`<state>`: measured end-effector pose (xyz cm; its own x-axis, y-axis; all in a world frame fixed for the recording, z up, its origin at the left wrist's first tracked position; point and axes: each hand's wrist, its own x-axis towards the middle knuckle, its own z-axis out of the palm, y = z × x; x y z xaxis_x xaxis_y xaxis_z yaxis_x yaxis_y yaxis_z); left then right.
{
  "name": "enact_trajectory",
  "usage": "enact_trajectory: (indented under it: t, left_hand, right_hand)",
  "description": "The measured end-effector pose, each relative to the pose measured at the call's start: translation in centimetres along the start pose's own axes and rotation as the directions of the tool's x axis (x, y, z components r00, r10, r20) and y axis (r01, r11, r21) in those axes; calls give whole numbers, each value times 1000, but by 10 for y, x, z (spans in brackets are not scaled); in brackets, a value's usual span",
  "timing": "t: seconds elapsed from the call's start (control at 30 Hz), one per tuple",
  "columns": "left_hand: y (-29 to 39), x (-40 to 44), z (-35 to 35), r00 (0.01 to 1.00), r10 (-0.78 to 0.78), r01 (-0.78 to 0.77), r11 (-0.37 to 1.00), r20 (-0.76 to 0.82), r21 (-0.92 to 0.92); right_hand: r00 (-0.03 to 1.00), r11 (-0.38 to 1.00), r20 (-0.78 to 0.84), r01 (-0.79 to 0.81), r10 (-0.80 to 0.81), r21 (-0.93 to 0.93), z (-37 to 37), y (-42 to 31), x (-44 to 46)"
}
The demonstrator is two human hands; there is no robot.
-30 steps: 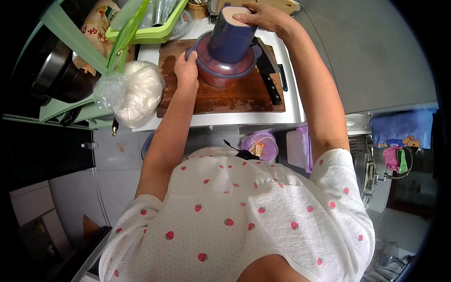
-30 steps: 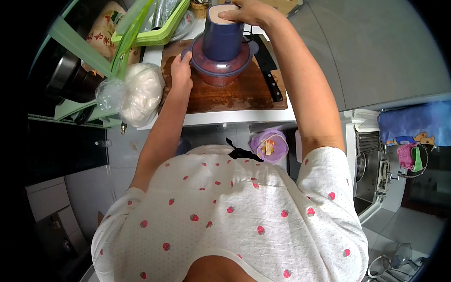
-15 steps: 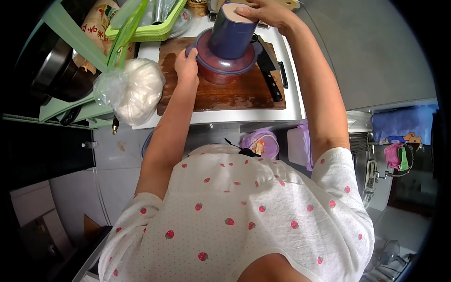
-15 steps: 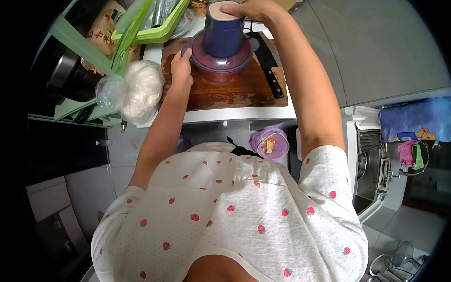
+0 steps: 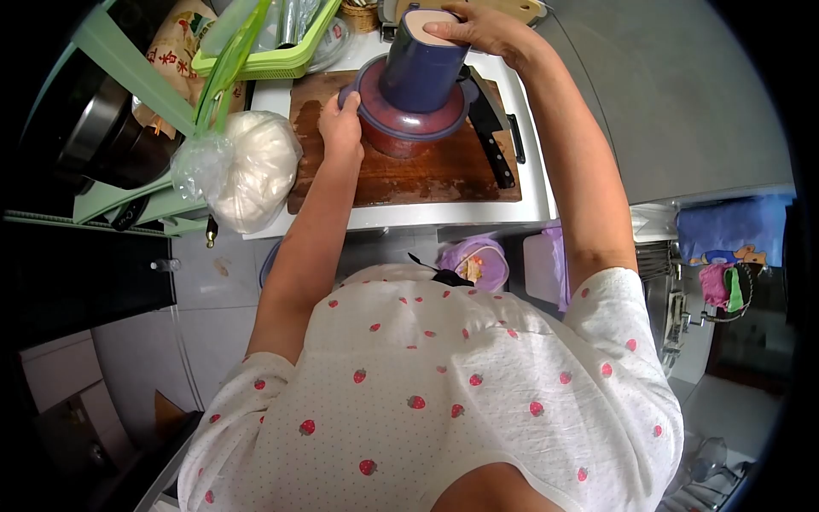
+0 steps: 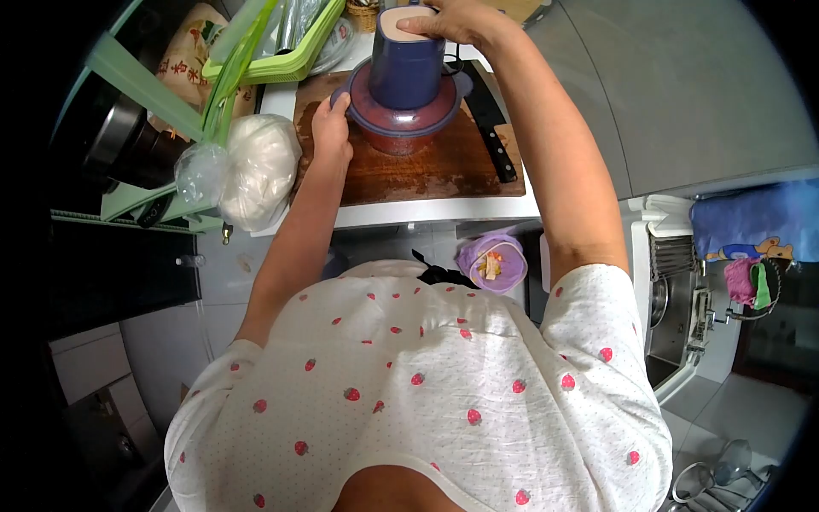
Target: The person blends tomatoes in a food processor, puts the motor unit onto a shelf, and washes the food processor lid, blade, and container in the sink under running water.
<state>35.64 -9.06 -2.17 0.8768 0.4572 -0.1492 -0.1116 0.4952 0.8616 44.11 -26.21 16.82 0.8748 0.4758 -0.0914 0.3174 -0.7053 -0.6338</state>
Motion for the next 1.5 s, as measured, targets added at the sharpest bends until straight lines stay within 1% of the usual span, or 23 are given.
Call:
enact_trajectory:
  t: [0.07,0.2,0.27,0.43,0.57,0.6,0.67,0.7,0.8,0.87,0.9,0.97,1.0,1.03,1.1,1.13,1.17,1.2,1.27,1.3,1.37,1.43,1.5]
  left_hand:
    - [0,0,-1,1000,4,-4,1000,4,16]
    - [-2,3,-3,1000,16,-16,999,3,33]
    - [-5,4,-3,1000,14,-14,999,10,30]
    - [0,0,-1,1000,-3,3,1000,-10,21]
    - [3,-2,-1,1000,-8,8,1000,17,17]
    - [3,-1,-1,1000,-12,12,1000,19,12]
    - [0,1,-2,1000,-2,2,1000,30,9]
    - [-1,2,-3,999,10,-11,1000,40,6]
    - [-4,2,-3,1000,14,-14,1000,27,-4]
    - [-2,2,-3,999,17,-18,1000,32,8]
    - [-2,2,-3,999,21,-22,1000,32,20]
    - [1,-1,-4,1000,11,-12,998,23,63]
    - [3,-1,-3,1000,0,-1,994,11,105]
    - [3,1,-3,999,17,-20,995,31,101]
    - [-1,2,-4,999,6,-9,999,49,44]
    - [0,1,-5,997,23,-26,999,68,35]
    - [0,1,-5,997,28,-34,997,68,76]
    - [0,1,-5,997,34,-42,992,70,116]
    - [-6,5,-6,997,19,-23,999,81,48]
    - [-7,6,-8,994,39,-47,996,100,78]
    - [-3,3,-7,988,40,-52,996,150,76]
    - [-1,2,-8,993,-4,-7,996,117,92]
    - [3,3,-7,991,-22,7,993,129,119]
  right_hand:
    - [998,997,-59,29,-33,-68,0,2,1]
    - [998,998,-64,18,-22,-65,-7,-13,-12]
    - [995,990,-92,-55,43,-131,-8,-14,-9]
    - [998,982,-66,-31,19,-188,-6,-6,2]
    - [999,973,-39,-9,0,-231,-6,-1,8]
    - [999,973,-38,-11,2,-230,-4,7,12]
    - [1000,999,1,29,-29,14,2,30,24]
    - [1000,1000,3,28,-28,15,1,31,25]
    - [998,998,-27,52,-53,-38,4,27,21]
    - [991,979,-124,17,-42,-203,4,-2,0]
    - [990,979,-131,16,-44,-204,5,-4,-4]
    - [992,993,-74,108,-104,40,6,-4,-10]
    - [981,996,-179,72,-81,-53,10,10,-1]
    - [979,998,-192,55,-61,-34,7,1,-11]
    - [915,976,-384,182,-123,121,9,7,-18]
    - [892,974,-417,218,-172,65,6,7,-23]
    - [898,971,-402,227,-179,75,5,9,-29]
    - [900,968,-381,246,-211,46,7,7,-34]
    - [908,959,-318,285,-272,-9,13,0,-39]
    - [915,953,-271,303,-299,-27,18,-4,-40]
    - [903,911,-271,235,-334,-339,26,-8,-37]
    - [947,919,-226,134,-229,-371,28,-21,-40]
    - [954,915,-193,143,-229,-377,29,-20,-36]
